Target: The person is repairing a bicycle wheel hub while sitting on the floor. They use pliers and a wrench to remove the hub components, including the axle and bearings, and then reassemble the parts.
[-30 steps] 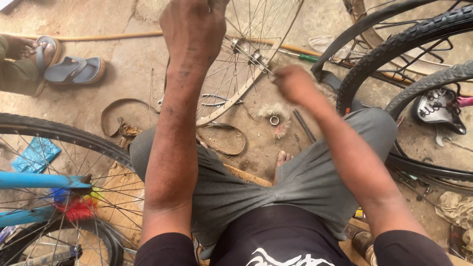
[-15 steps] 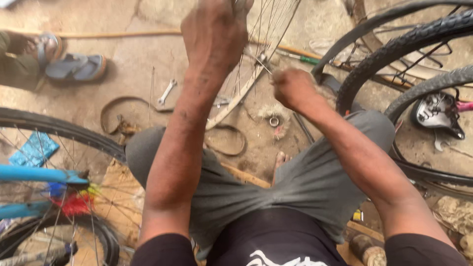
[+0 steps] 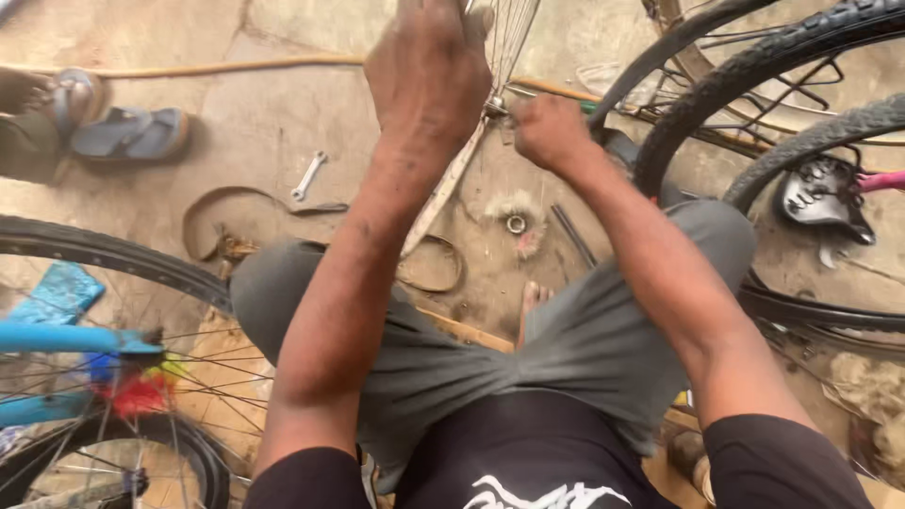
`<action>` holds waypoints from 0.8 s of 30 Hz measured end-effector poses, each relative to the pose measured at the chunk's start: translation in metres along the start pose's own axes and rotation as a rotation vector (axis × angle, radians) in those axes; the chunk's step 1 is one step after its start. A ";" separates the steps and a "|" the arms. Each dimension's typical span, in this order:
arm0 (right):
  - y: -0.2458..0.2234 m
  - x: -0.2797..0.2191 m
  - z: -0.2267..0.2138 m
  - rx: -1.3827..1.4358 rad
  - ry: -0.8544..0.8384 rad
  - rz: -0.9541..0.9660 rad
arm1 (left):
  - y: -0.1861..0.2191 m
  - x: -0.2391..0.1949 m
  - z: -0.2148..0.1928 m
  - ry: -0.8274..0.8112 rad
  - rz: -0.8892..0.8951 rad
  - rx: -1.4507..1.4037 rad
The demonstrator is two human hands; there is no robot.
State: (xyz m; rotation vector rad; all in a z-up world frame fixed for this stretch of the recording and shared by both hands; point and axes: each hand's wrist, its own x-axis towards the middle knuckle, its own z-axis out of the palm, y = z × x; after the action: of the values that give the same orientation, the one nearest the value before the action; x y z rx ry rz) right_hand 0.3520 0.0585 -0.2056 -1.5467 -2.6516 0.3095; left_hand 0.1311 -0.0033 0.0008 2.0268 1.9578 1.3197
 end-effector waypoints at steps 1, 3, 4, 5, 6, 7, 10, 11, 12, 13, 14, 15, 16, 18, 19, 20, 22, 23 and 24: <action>0.002 0.005 -0.005 -0.014 0.022 -0.028 | 0.003 0.002 -0.008 0.000 0.007 -0.023; 0.009 0.013 -0.015 -0.007 0.062 -0.015 | 0.007 0.009 -0.017 -0.179 -0.083 -0.098; 0.015 0.017 -0.021 0.014 0.079 0.027 | 0.007 0.011 -0.018 -0.359 -0.178 -0.150; 0.017 0.025 -0.030 0.036 0.102 0.060 | 0.001 0.013 -0.019 -0.530 -0.270 -0.197; 0.025 0.016 -0.046 0.153 0.387 -0.098 | -0.005 0.008 -0.019 -0.434 -0.125 -0.391; 0.031 0.012 -0.069 0.326 0.519 -0.065 | -0.012 0.001 -0.015 -0.330 0.031 -0.581; 0.018 -0.017 -0.144 0.932 0.777 0.053 | -0.050 -0.012 0.020 -0.294 -0.001 -0.630; 0.007 -0.032 -0.170 1.017 0.813 0.044 | -0.064 -0.010 0.039 -0.333 -0.086 -0.568; -0.008 -0.045 -0.191 1.013 0.813 0.000 | -0.080 -0.012 0.054 -0.292 -0.056 -0.377; -0.023 -0.054 -0.209 0.773 0.709 -0.075 | -0.096 -0.015 0.066 -0.247 -0.022 -0.189; -0.038 -0.056 -0.222 0.417 0.644 -0.133 | -0.109 -0.018 0.080 -0.388 -0.168 -0.084; -0.051 -0.054 -0.227 0.067 0.565 -0.184 | -0.121 -0.020 0.091 -0.531 -0.309 0.026; -0.065 -0.046 -0.224 -0.154 0.656 -0.156 | -0.131 -0.031 0.099 -0.449 -0.231 0.037; -0.077 -0.027 -0.217 -0.610 0.844 -0.080 | -0.145 -0.046 0.116 -0.277 -0.060 0.054; -0.071 -0.025 -0.218 -0.347 0.790 -0.084 | -0.149 -0.052 0.125 -0.271 -0.044 0.056; -0.060 -0.025 -0.221 -0.088 0.731 -0.083 | -0.152 -0.057 0.134 -0.266 -0.029 0.057; -0.045 -0.027 -0.218 0.135 0.670 -0.096 | -0.155 -0.062 0.148 -0.276 -0.015 0.049; -0.038 -0.030 -0.216 0.099 0.677 -0.107 | -0.155 -0.061 0.154 -0.294 -0.009 0.038; -0.031 -0.033 -0.215 0.064 0.684 -0.119 | -0.154 -0.059 0.159 -0.312 -0.003 0.027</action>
State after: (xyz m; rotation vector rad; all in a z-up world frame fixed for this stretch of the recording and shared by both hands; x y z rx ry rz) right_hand 0.3737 0.0454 0.0132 -1.1829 -2.1494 -0.1264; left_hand 0.1069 0.0617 -0.2177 2.0885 1.8454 0.9115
